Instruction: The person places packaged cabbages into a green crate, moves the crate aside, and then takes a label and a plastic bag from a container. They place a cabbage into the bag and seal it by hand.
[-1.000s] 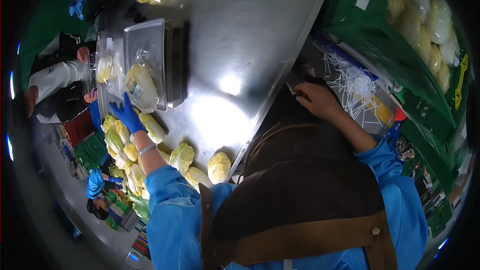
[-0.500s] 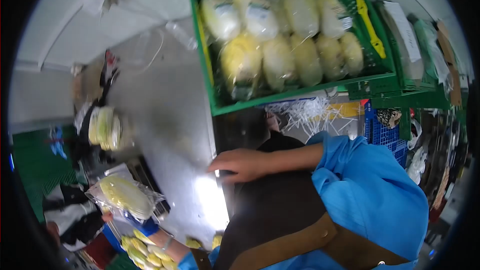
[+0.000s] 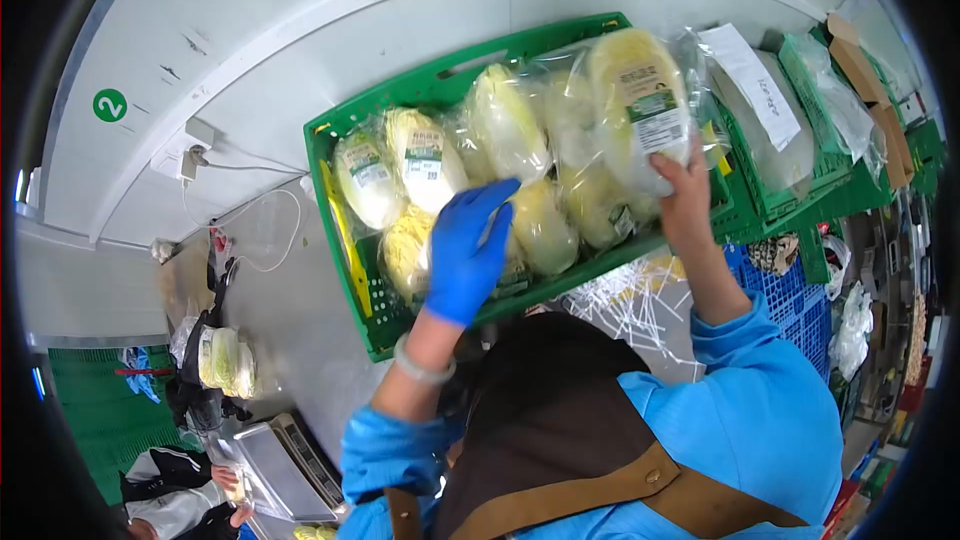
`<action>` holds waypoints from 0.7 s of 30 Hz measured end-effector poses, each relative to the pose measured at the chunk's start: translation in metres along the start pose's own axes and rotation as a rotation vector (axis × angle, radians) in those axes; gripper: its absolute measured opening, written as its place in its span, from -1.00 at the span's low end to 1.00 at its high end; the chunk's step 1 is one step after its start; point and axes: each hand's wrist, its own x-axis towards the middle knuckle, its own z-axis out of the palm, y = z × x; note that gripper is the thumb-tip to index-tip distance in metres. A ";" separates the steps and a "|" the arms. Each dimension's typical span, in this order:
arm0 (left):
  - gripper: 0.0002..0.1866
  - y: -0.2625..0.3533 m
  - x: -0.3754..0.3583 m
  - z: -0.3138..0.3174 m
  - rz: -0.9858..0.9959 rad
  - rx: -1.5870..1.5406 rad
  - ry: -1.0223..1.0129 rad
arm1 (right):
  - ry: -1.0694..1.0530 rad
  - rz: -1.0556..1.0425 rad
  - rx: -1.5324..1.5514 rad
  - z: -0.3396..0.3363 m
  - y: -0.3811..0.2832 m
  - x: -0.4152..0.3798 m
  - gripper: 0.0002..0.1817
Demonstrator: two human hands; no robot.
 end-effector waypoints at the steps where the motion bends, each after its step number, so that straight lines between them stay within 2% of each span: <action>1: -0.49 -0.009 0.027 0.021 0.055 0.219 0.013 | 0.001 -0.131 -0.205 -0.006 -0.012 0.012 -0.17; 3: -0.45 -0.025 0.067 0.054 0.227 0.664 -0.002 | 0.014 -0.228 -0.419 -0.019 -0.013 0.039 -0.20; 4: -0.33 -0.034 0.079 0.065 0.160 0.732 -0.026 | 0.030 -0.273 -0.526 -0.026 -0.009 0.052 -0.21; 7: -0.20 -0.063 0.085 0.068 0.084 0.757 -0.026 | -0.122 -0.087 -0.523 -0.046 0.024 0.091 -0.28; 9: -0.16 -0.065 0.081 0.064 0.020 0.786 -0.036 | -0.007 0.509 -0.392 -0.050 0.028 0.105 -0.35; 12: -0.14 -0.054 0.073 0.057 0.004 0.783 -0.020 | -0.199 0.696 -0.903 -0.082 0.034 0.128 -0.36; 15: -0.17 -0.053 0.066 0.025 0.142 0.327 -0.101 | -0.355 0.268 -1.554 -0.072 0.007 0.096 -0.39; 17: -0.24 -0.048 0.033 -0.007 -0.073 0.047 0.272 | -0.176 -0.410 -1.560 -0.077 -0.021 0.078 -0.38; 18: -0.31 -0.029 0.021 -0.034 -0.202 0.223 0.436 | -0.065 -0.738 -1.523 -0.082 -0.027 0.073 -0.38; 20: -0.30 -0.093 -0.042 -0.080 -0.309 0.518 0.729 | -0.099 -0.460 -1.271 -0.099 -0.014 0.097 -0.38; 21: -0.32 -0.098 -0.058 -0.085 -0.568 0.099 0.855 | -0.070 -0.321 -1.145 -0.114 -0.004 0.107 -0.38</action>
